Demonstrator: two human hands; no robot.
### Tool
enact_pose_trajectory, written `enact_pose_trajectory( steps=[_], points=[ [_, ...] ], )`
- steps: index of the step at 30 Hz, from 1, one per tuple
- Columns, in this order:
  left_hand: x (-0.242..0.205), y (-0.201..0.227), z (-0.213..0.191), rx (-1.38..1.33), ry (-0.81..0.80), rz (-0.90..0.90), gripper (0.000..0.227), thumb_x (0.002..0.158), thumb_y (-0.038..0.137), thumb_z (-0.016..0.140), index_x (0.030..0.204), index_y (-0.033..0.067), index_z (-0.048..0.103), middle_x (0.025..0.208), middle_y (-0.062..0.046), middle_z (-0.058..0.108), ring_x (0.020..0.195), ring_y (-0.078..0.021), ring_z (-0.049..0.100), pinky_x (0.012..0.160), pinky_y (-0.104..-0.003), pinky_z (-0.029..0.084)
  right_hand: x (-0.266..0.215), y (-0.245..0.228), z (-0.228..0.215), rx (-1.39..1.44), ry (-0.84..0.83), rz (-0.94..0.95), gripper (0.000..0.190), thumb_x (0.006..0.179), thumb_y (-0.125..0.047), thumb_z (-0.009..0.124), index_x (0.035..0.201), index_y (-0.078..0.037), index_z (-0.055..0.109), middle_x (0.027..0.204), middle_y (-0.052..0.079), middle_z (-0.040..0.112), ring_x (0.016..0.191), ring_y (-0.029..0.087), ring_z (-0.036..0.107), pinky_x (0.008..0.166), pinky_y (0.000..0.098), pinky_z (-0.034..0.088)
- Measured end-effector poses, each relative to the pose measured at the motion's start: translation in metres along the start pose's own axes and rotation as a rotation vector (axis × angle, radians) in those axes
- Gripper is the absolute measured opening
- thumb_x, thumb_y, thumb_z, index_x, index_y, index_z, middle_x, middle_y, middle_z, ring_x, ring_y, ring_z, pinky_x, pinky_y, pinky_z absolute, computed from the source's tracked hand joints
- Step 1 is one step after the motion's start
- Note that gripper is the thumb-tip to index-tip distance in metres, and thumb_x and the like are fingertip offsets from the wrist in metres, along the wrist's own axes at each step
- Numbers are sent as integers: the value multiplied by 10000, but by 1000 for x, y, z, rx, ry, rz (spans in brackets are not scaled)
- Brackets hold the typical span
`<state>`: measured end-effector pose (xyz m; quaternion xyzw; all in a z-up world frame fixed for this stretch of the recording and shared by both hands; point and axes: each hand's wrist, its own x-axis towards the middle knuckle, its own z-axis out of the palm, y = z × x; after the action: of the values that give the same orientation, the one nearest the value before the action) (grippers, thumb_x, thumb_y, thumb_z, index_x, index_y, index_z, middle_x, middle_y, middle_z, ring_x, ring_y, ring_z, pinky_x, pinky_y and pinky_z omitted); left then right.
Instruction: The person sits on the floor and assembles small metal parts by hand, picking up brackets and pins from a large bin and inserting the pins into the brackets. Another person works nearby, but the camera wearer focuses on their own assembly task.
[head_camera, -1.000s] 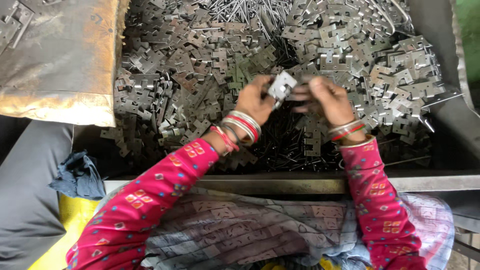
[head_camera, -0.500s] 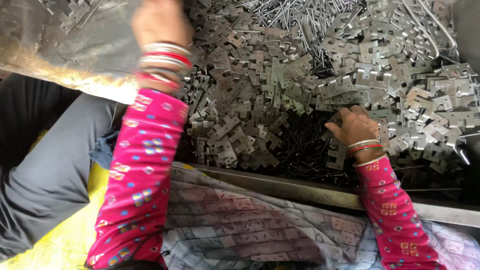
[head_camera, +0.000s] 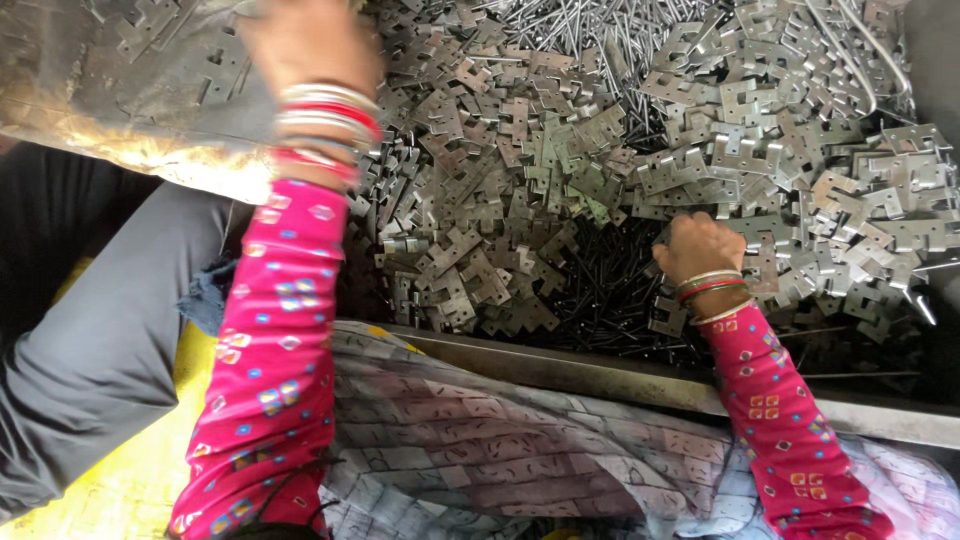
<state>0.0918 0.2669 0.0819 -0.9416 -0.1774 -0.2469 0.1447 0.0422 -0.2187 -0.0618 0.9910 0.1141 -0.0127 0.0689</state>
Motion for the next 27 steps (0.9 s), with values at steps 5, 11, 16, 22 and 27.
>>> enact_pose_trajectory(
  steps=[5,11,16,22,27],
  points=[
    [-58,101,-52,-160,-451,413,214,961,281,679,841,112,733,725,-105,714,613,-240,729,553,-395,611,-6,-1,-3,-18,48,-39,423,788,-519,801,878,-111,740,915,120,713,837,340,726,712,481,569],
    [-133,161,-44,-372,-499,848,137,949,185,660,884,96,742,788,-132,738,709,-277,728,644,-456,593,-3,3,-11,57,135,-86,308,861,-428,769,856,-123,730,887,118,705,815,339,712,719,479,569],
    [-172,181,-26,-262,-813,1037,138,917,175,674,984,68,730,1061,-164,717,1100,-366,617,899,-525,493,-9,-6,-18,49,185,-119,522,713,-446,867,1002,-49,691,1023,151,679,990,372,671,683,488,565],
    [-195,195,-22,-92,-501,1041,138,902,140,684,985,90,783,1127,-121,676,1113,-326,549,941,-488,382,-8,-12,-26,48,110,-84,519,727,-431,884,1019,-64,661,1085,162,661,1092,389,632,748,494,575],
    [-196,196,-22,-124,-344,1004,197,850,215,667,960,123,802,1102,-96,678,1118,-316,523,924,-476,365,-9,-10,-31,132,155,-131,534,698,-362,890,1038,-29,648,1096,183,652,1106,401,618,797,494,572]
  ],
)
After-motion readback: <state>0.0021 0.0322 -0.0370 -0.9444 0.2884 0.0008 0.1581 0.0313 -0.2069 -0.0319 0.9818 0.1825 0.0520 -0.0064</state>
